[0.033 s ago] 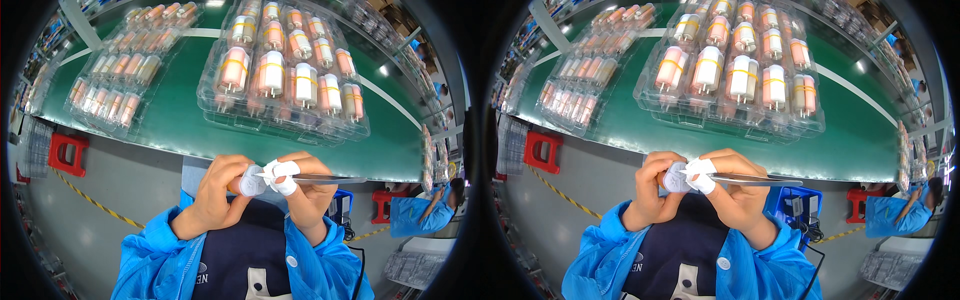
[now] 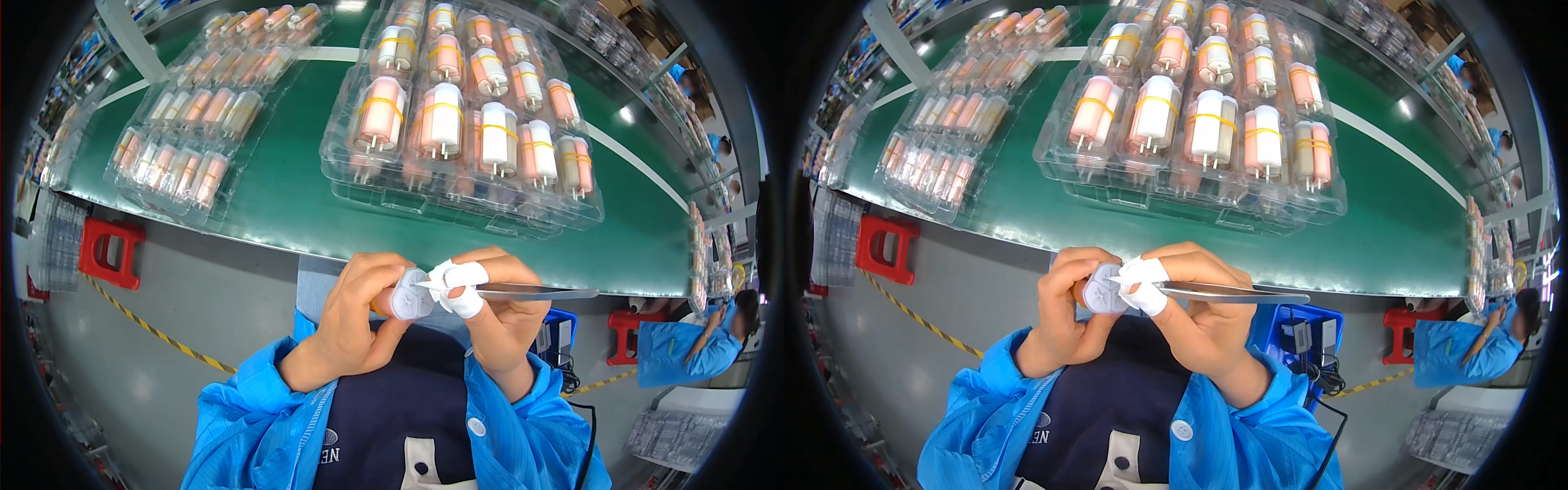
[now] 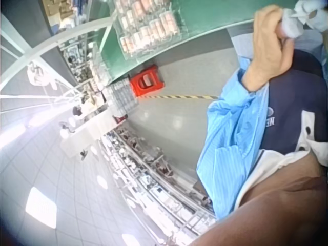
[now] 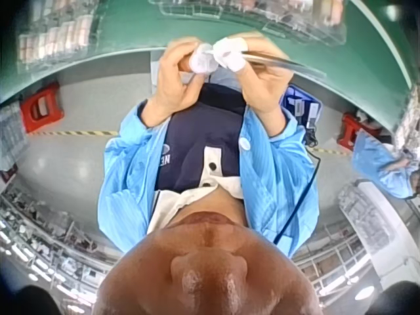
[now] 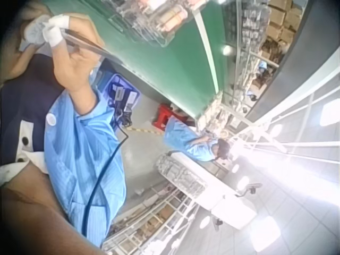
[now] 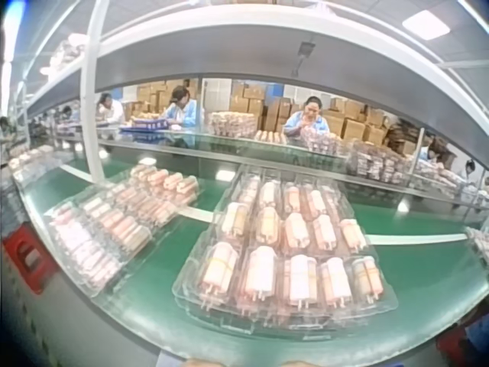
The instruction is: The person uses tweezers to insert small white components into the top of cylindrical objects. They pick up each cylinder from a clear plastic tray, perform the insertion, and place the item back into the tray. The process is repeated for multiple units in a factory setting.
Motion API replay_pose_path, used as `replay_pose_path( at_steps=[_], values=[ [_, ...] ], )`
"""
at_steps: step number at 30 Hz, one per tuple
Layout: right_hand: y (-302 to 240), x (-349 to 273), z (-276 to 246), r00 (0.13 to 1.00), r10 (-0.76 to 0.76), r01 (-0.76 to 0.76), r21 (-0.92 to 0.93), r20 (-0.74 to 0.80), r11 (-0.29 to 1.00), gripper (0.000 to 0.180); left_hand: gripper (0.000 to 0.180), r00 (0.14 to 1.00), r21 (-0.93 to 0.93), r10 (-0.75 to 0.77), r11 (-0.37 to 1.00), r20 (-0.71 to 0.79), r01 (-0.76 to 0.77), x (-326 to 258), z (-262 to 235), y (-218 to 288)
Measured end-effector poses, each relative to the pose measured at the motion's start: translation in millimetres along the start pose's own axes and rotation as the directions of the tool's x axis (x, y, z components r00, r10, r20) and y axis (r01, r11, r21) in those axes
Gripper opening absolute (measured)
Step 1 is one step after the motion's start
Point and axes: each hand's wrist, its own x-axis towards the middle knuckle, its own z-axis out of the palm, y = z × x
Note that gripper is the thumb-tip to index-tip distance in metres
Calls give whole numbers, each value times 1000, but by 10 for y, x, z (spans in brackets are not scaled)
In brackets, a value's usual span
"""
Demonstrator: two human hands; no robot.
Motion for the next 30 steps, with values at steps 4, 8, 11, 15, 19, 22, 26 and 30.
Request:
replay_pose_path(
  at_steps=[4, 8, 11, 15, 19, 22, 26, 30],
  values=[
    [14, 5, -7, 1000, 13, -13, 18, -15, 1000, 13, 58, 998, 68, 12, 998, 62, -16, 11, -35, -6],
    [-42, 42, -9, 999, 30, -29, -25, 24, 999, 12, 61, 995, 108, 77, 991, 66, -84, 46, -45, -24],
    [-119, 101, -48, 995, 50, -39, -121, 90, 992, 11, 65, 995, 110, 83, 990, 60, -89, 57, -39, -13],
    [-202, 216, -115, 973, 61, 6, -285, 224, 959, 11, 62, 983, 211, 92, 969, 159, -125, 108, -57, 10],
    [-284, 306, -137, 947, 103, 19, -374, 303, 927, 16, 56, 964, 284, 161, 934, 213, -219, 98, -39, -26],
    [-293, 331, -145, 936, 130, 12, -397, 328, 918, 19, 57, 953, 305, 178, 919, 247, -250, 96, -43, -33],
    [-203, 298, -175, 946, 160, -76, -283, 284, 956, 15, 56, 955, 284, 81, 945, 286, -165, 107, -75, 0],
    [-95, 153, -156, 982, 169, -181, 172, 81, 968, 15, 54, 997, -143, -76, 987, -35, 70, 47, -13, -9]
  ],
)
